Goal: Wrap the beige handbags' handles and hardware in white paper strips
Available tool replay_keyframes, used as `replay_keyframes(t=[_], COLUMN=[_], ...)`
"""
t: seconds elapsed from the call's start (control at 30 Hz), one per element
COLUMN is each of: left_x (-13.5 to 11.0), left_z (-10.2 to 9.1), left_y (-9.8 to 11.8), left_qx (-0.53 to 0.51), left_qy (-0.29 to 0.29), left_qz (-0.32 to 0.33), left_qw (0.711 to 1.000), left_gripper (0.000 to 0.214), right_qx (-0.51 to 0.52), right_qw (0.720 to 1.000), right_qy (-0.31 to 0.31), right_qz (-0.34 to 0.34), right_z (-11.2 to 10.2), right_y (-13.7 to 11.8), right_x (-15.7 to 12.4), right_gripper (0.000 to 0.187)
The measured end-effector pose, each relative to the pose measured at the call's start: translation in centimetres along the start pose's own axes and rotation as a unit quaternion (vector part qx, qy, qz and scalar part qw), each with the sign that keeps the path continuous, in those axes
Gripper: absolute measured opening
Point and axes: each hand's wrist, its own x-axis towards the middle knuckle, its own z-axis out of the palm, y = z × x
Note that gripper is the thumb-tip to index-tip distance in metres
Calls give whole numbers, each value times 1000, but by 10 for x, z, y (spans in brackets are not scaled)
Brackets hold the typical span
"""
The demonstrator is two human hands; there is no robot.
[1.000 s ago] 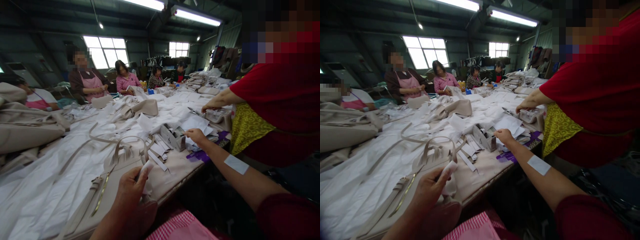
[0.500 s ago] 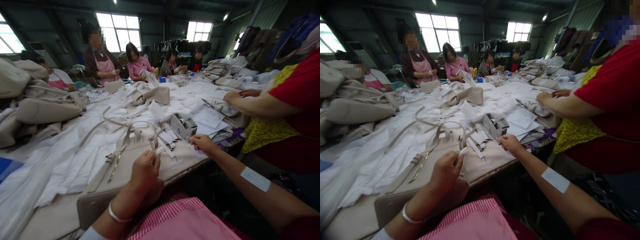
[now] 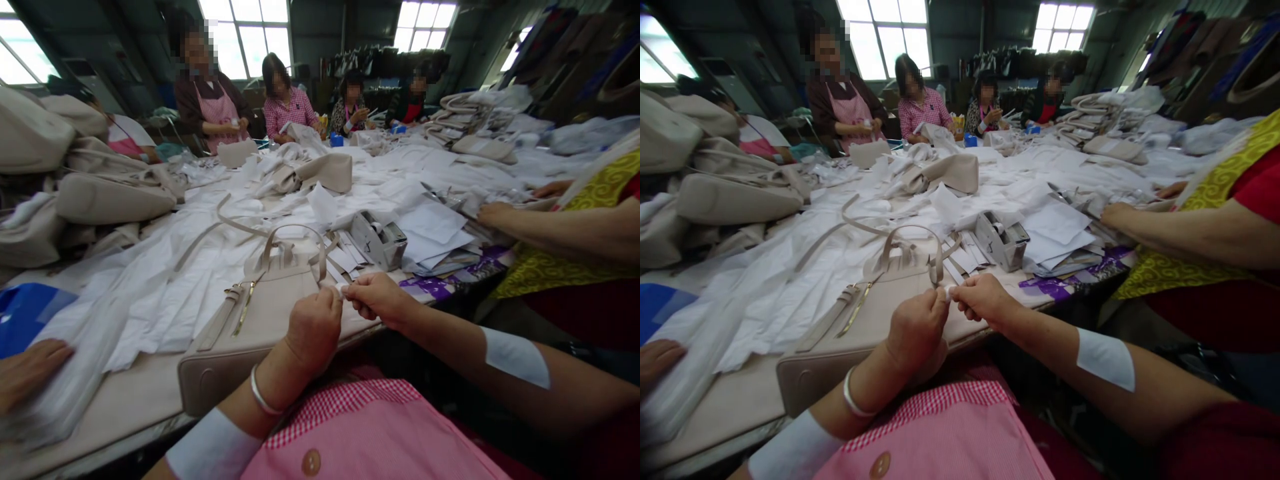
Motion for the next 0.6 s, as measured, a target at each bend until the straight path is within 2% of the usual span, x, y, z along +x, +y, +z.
replay_keyframes(t=[0.2, 0.3, 0.4, 0.47, 0.6], left_x=[3, 4, 5, 6, 9], left_z=[1, 2, 4, 6, 4], left_y=[0, -1, -3, -5, -9], left_qx=[-9, -22, -50, -79, -180], left_qy=[-32, -49, -37, -31, -31], left_qz=[-24, -46, -80, -108, -164], left_qw=[999, 998, 995, 990, 969], left_gripper=[34, 23, 15, 18, 23], right_qx=[-66, -137, -203, -216, -192], right_qw=[998, 988, 969, 962, 965], right_qy=[12, 17, 27, 47, 84], right_qz=[-21, -70, -136, -160, -156], right_z=[-3, -5, -6, -4, 3], right_y=[-5, -8, -6, -4, 5], right_x=[-5, -8, -11, -12, -9], right_gripper=[28, 18, 15, 19, 27])
